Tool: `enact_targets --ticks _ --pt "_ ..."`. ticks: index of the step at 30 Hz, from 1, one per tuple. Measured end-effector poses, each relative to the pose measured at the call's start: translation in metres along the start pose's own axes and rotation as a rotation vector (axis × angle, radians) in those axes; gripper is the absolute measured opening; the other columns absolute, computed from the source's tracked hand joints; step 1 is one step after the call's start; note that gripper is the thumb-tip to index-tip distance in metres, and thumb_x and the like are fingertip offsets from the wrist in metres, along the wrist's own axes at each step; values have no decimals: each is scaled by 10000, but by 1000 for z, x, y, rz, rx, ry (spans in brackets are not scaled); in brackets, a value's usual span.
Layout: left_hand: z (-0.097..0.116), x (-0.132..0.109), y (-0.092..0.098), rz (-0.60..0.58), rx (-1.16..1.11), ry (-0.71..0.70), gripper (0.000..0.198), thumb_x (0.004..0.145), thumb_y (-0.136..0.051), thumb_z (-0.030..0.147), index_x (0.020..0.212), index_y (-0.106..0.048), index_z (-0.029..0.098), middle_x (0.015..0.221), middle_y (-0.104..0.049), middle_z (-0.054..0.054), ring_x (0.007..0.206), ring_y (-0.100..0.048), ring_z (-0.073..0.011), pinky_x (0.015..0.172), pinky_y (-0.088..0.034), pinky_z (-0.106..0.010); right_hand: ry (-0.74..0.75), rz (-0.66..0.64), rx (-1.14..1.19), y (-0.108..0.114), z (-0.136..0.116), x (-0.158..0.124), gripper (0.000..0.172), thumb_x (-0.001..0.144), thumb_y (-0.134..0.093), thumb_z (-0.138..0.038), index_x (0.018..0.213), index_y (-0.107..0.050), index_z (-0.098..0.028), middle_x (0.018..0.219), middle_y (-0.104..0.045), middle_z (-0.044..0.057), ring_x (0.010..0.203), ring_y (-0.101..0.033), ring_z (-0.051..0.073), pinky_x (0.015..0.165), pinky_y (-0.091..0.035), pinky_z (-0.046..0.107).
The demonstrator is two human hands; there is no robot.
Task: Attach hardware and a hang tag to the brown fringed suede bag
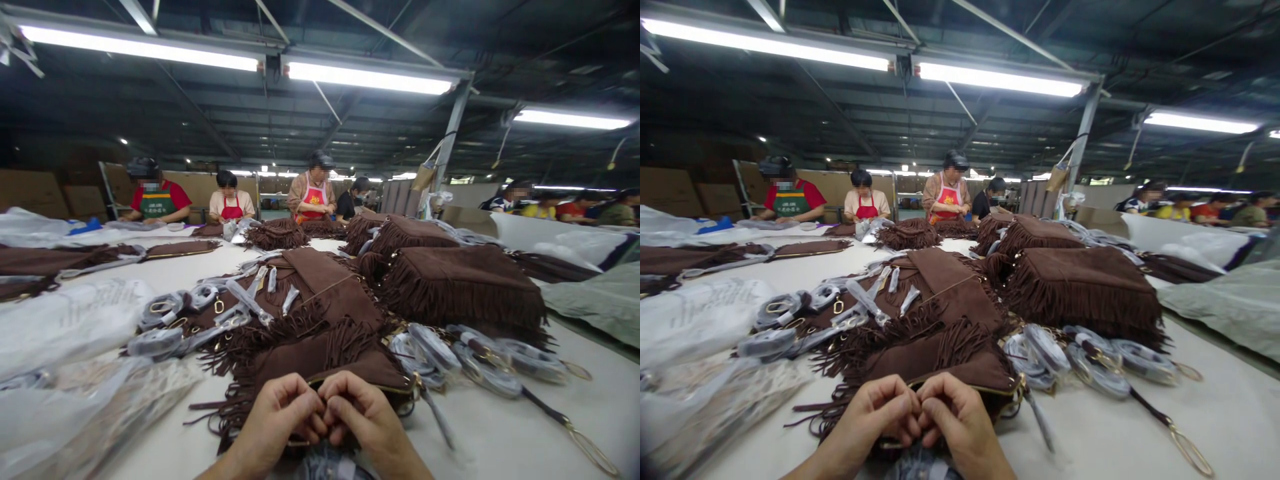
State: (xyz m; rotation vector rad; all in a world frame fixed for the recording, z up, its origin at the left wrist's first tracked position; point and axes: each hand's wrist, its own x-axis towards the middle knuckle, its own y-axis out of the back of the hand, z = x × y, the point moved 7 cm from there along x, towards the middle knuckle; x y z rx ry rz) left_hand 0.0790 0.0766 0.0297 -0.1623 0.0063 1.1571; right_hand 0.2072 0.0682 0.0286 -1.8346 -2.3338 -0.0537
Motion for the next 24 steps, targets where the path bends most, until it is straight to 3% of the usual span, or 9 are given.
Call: enact_targets --ticks 3,7,11,16,20,24 --pt "3 0 5 11 1 -50 437 687 -732 551 707 -632 126 579 -649 -29 487 -513 -104 519 -372 -221 -104 31 133 4 10 0 384 764 -739 -532 802 -633 -165 620 -669 0 470 -611 104 460 -467 185" --pt "-1 1 6 -5 -57 -24 236 587 -768 294 705 -653 124 591 -648 -6 553 -541 -106 570 -395 -210 -152 82 174 7 11 -1 397 683 -830 -498 795 -665 -155 722 -712 32 647 -705 161 599 -556 235" --pt "-3 1 7 51 -48 -11 285 620 -740 381 697 -618 136 561 -655 -29 492 -551 -116 518 -391 -215 -151 105 148 8 11 -1 410 668 -840 -509 795 -682 -153 778 -737 55 685 -720 178 616 -570 246" --pt "0 0 7 79 17 -66 370 630 -769 471 750 -631 149 565 -623 -7 500 -548 -127 516 -409 -230 -110 105 81 5 12 0 430 674 -815 -557 782 -700 -157 713 -727 45 668 -720 195 617 -583 279" --pt "6 -3 11 132 220 -157 279 720 -683 426 706 -639 151 543 -540 25 469 -469 -108 472 -351 -219 -75 110 62 4 15 0 462 656 -809 -598 754 -714 -156 658 -729 45 621 -713 189 592 -581 275" --pt "15 -5 12 178 408 -308 207 775 -594 336 683 -629 153 627 -566 -3 592 -500 -138 541 -377 -221 -70 75 34 2 19 0 447 690 -791 -588 784 -725 -156 680 -754 58 656 -728 200 616 -590 281"
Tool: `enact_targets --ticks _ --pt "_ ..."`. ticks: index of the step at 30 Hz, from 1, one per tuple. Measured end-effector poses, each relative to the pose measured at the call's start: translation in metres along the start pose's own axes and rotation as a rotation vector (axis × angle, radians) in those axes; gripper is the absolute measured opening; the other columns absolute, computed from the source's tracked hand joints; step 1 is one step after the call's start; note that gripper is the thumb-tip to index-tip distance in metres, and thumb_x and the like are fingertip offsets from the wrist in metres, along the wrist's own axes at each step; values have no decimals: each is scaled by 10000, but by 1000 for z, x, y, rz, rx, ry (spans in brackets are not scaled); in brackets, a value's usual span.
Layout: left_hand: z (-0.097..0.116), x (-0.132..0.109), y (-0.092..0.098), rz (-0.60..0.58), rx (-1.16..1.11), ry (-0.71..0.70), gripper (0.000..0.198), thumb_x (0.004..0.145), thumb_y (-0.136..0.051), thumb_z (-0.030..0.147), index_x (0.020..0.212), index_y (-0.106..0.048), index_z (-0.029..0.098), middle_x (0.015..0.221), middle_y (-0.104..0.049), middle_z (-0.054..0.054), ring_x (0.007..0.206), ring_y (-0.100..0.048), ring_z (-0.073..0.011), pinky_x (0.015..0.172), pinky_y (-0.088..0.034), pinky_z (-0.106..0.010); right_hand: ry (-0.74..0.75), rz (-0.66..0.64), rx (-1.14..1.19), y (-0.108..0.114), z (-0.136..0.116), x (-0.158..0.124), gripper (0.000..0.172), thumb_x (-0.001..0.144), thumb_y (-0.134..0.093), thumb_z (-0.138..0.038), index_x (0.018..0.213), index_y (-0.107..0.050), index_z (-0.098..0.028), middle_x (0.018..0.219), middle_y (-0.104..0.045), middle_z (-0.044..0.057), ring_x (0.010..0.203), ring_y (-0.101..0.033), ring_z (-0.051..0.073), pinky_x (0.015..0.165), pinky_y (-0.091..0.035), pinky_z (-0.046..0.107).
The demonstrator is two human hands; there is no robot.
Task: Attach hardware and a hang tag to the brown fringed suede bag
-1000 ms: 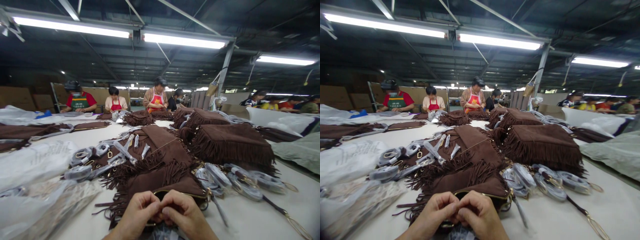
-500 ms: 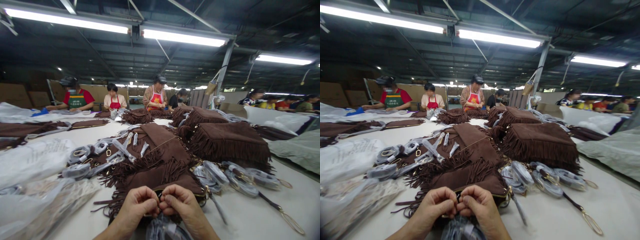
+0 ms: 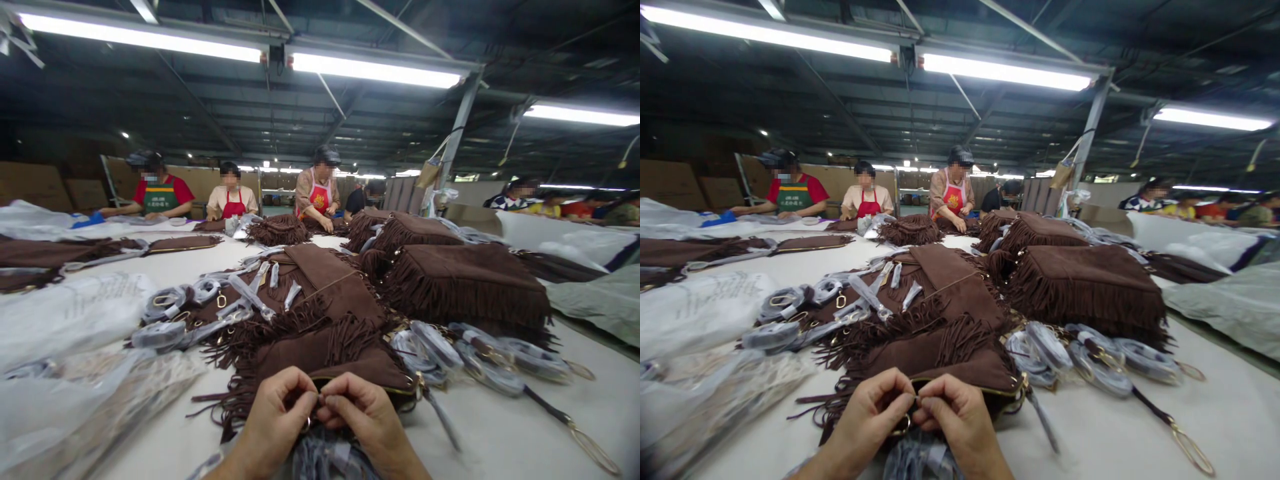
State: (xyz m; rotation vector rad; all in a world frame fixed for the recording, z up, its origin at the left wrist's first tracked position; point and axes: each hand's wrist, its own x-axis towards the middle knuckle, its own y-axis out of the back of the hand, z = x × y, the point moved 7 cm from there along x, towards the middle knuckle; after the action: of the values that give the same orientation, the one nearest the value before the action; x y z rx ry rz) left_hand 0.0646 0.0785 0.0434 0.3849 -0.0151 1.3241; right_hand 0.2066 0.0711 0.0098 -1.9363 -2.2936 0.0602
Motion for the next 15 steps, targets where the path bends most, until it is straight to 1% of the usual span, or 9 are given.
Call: enact_targets --ticks 3,7,10,12,15 --pt "0 0 -1 -10 28 -17 197 782 -570 316 677 -615 155 622 -555 -1 592 -485 -137 544 -370 -220 13 13 5 0 0 1 464 681 -788 -604 771 -724 -153 665 -752 58 635 -722 196 605 -589 279" --pt "0 -1 -2 -14 76 -20 192 789 -556 302 676 -606 156 620 -551 0 582 -475 -134 536 -354 -220 7 0 -2 -3 1 2 465 682 -785 -609 758 -722 -154 664 -750 57 632 -714 184 612 -582 268" --pt "-1 -2 -3 -16 108 -35 190 791 -538 290 670 -600 157 615 -547 -1 575 -473 -134 528 -344 -221 23 29 -2 -2 3 2 460 681 -783 -611 740 -715 -160 644 -739 48 618 -705 183 601 -573 265" --pt "-1 -2 -3 -3 126 -42 187 791 -527 281 664 -594 160 610 -549 -3 571 -477 -135 526 -341 -223 50 43 -14 -3 5 1 423 709 -772 -584 736 -712 -167 639 -731 38 609 -696 182 589 -565 261" --pt "1 -3 -4 34 186 -73 185 786 -515 267 639 -572 168 604 -554 -8 567 -489 -141 528 -340 -230 128 62 -101 -4 4 -2 288 804 -714 -458 731 -702 -180 641 -708 16 595 -670 170 575 -544 245"
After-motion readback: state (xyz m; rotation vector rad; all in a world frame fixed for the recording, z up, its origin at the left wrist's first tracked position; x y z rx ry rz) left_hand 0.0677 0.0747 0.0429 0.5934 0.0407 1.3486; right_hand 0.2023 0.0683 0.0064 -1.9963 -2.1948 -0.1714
